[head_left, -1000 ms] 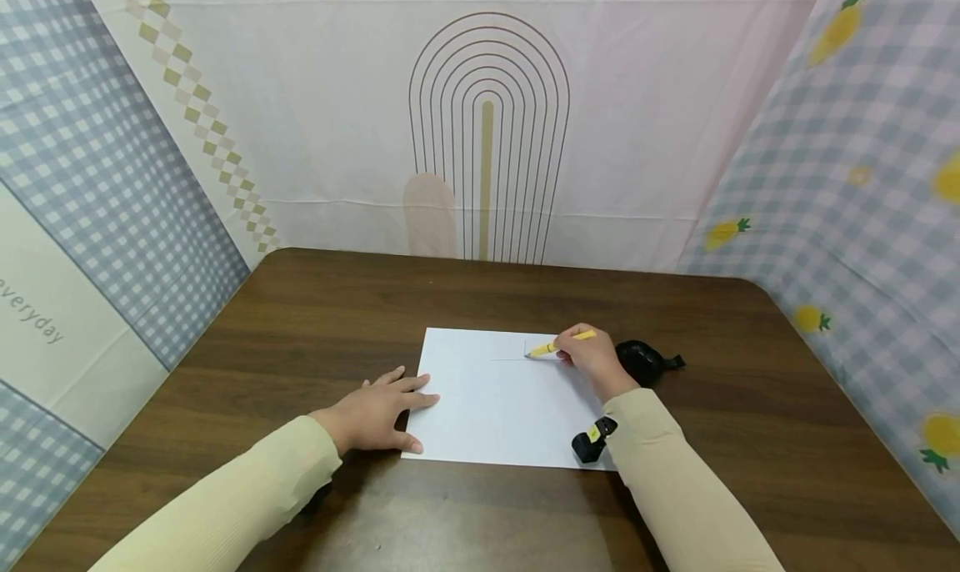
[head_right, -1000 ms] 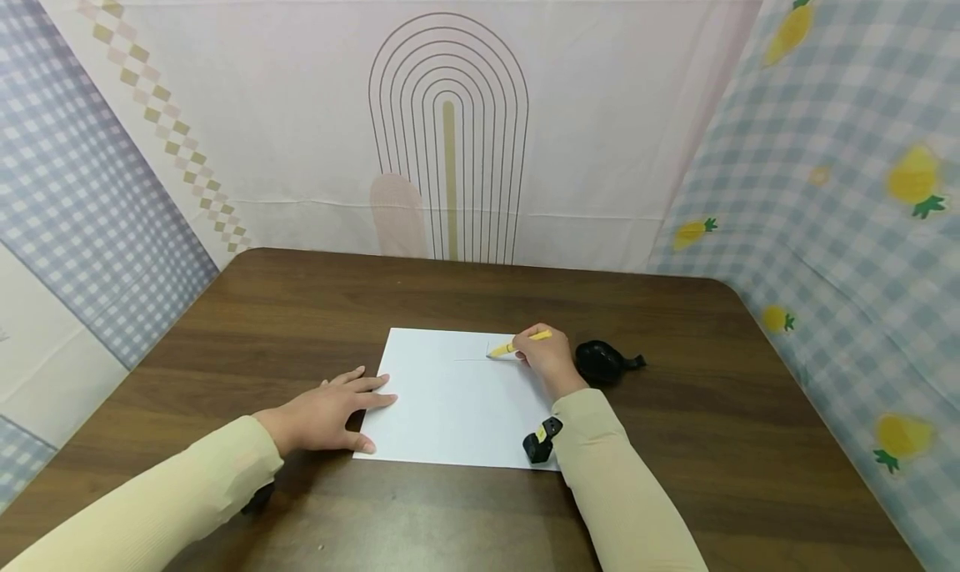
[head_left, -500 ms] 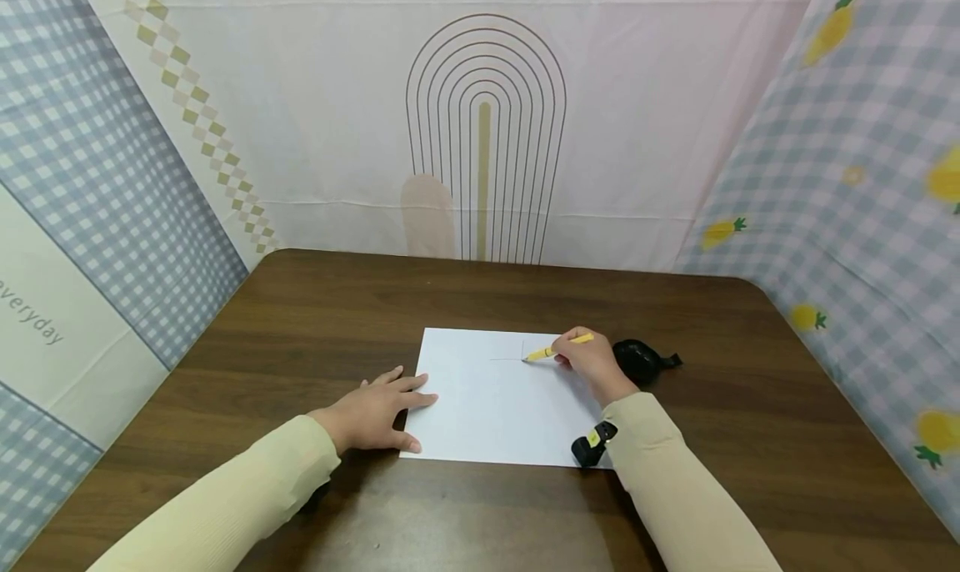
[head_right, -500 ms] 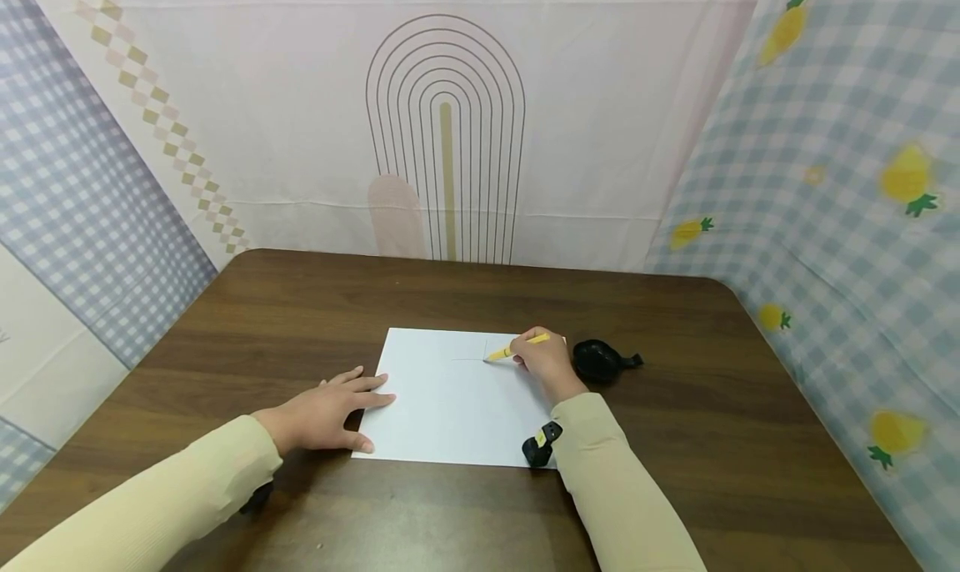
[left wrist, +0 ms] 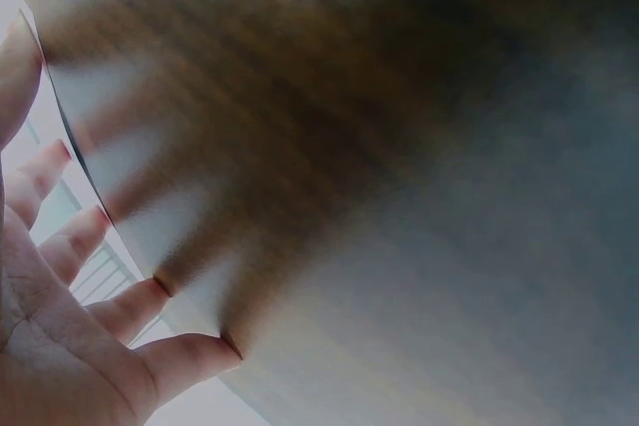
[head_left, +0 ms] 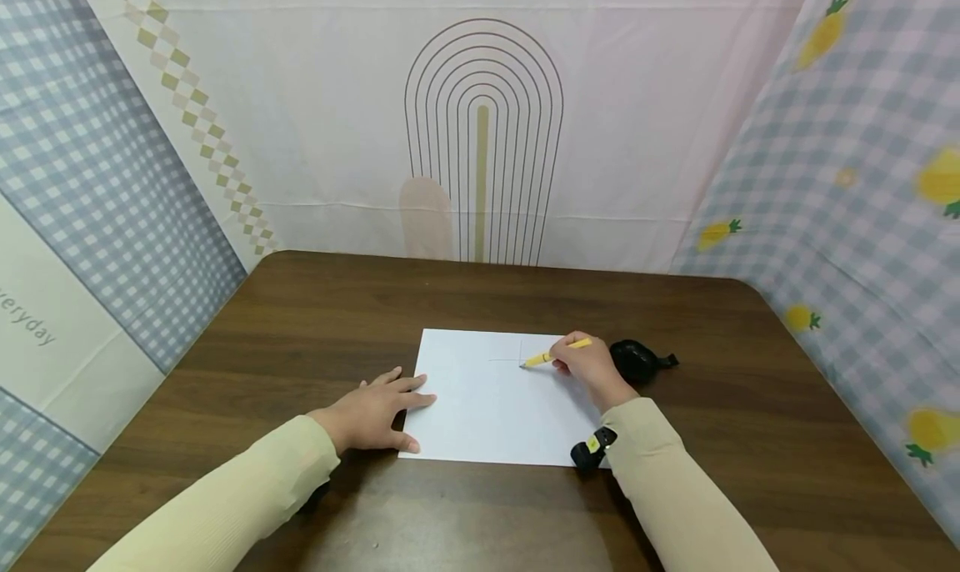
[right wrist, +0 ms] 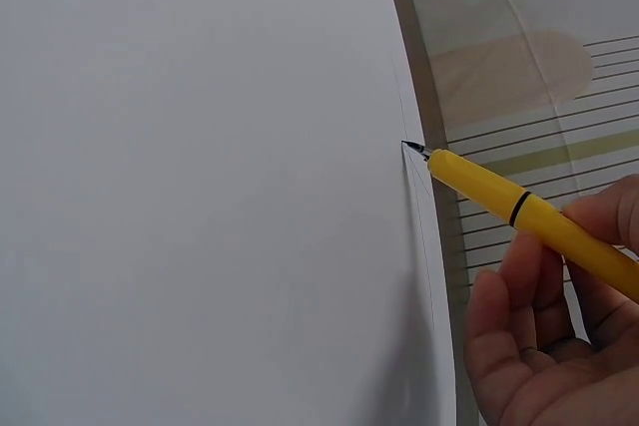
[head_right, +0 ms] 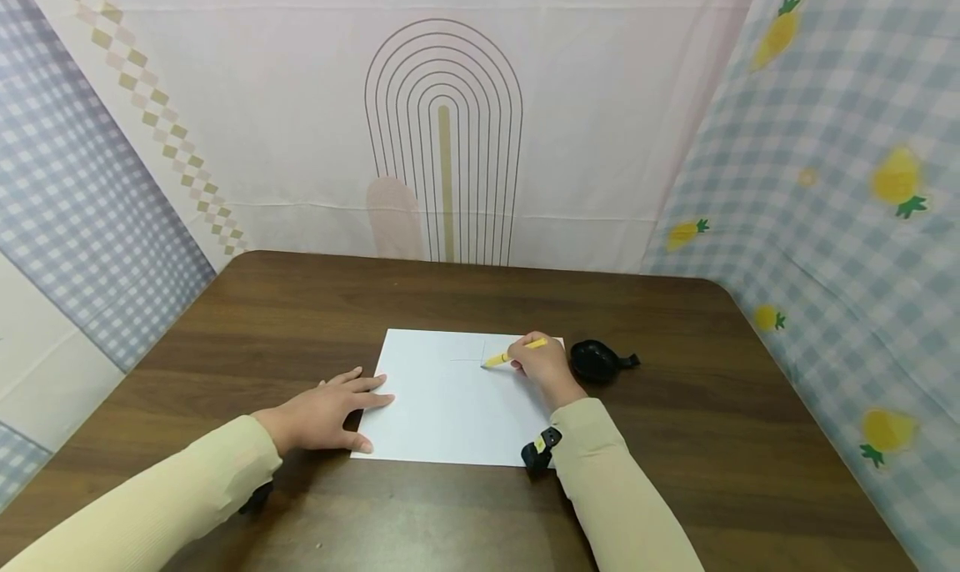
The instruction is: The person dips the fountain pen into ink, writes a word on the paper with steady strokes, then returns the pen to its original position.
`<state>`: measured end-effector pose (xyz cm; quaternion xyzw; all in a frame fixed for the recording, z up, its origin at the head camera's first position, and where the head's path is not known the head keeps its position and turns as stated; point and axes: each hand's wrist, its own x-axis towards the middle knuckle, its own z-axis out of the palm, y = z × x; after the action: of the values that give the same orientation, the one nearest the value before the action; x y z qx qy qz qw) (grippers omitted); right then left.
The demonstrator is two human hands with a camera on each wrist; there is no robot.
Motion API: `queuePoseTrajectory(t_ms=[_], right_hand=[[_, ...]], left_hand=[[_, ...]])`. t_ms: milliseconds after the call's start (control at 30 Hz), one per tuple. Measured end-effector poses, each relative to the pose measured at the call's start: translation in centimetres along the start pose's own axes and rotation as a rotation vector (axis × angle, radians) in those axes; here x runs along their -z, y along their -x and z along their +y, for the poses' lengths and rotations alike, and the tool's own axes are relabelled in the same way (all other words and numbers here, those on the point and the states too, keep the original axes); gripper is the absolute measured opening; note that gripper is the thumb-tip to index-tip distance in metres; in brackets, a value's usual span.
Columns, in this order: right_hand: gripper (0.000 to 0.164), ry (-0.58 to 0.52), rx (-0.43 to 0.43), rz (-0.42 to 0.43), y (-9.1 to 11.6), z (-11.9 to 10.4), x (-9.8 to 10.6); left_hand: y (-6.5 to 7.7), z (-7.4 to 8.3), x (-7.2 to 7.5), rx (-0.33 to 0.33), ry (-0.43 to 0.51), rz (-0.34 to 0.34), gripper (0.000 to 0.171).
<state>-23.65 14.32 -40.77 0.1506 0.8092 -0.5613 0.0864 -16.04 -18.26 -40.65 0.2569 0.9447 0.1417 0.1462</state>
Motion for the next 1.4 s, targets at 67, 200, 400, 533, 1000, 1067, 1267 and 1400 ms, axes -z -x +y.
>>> queuePoseTrajectory(t_ms=[67, 200, 400, 533, 1000, 1067, 1267, 1400], right_hand=[[0.009, 0.010, 0.000, -0.001, 0.1, 0.0, 0.0], [0.011, 0.024, 0.009, -0.006, 0.2, 0.1, 0.0], [0.010, 0.024, 0.026, -0.024, 0.2, 0.4, 0.0], [0.009, 0.018, 0.028, -0.030, 0.4, 0.4, 0.1], [0.010, 0.024, 0.032, -0.043, 1.0, 0.4, 0.0], [0.009, 0.029, 0.038, -0.048, 1.1, 0.4, 0.0], [0.009, 0.043, 0.048, -0.071, 1.4, 0.5, 0.1], [0.009, 0.045, 0.046, -0.078, 1.5, 0.6, 0.0]], left_hand=[[0.0, -0.1, -0.1, 0.002, -0.002, 0.001, 0.071], [0.1, 0.0, 0.0, 0.003, 0.001, 0.001, 0.071], [0.2, 0.0, 0.0, -0.001, 0.008, 0.004, 0.071], [0.1, 0.1, 0.0, 0.005, -0.001, 0.002, 0.071], [0.1, 0.1, 0.0, 0.003, 0.004, 0.006, 0.071], [0.1, 0.1, 0.0, 0.006, 0.002, 0.006, 0.071], [0.3, 0.2, 0.1, 0.000, 0.006, 0.006, 0.072], [0.3, 0.2, 0.0, 0.000, 0.009, 0.007, 0.072]])
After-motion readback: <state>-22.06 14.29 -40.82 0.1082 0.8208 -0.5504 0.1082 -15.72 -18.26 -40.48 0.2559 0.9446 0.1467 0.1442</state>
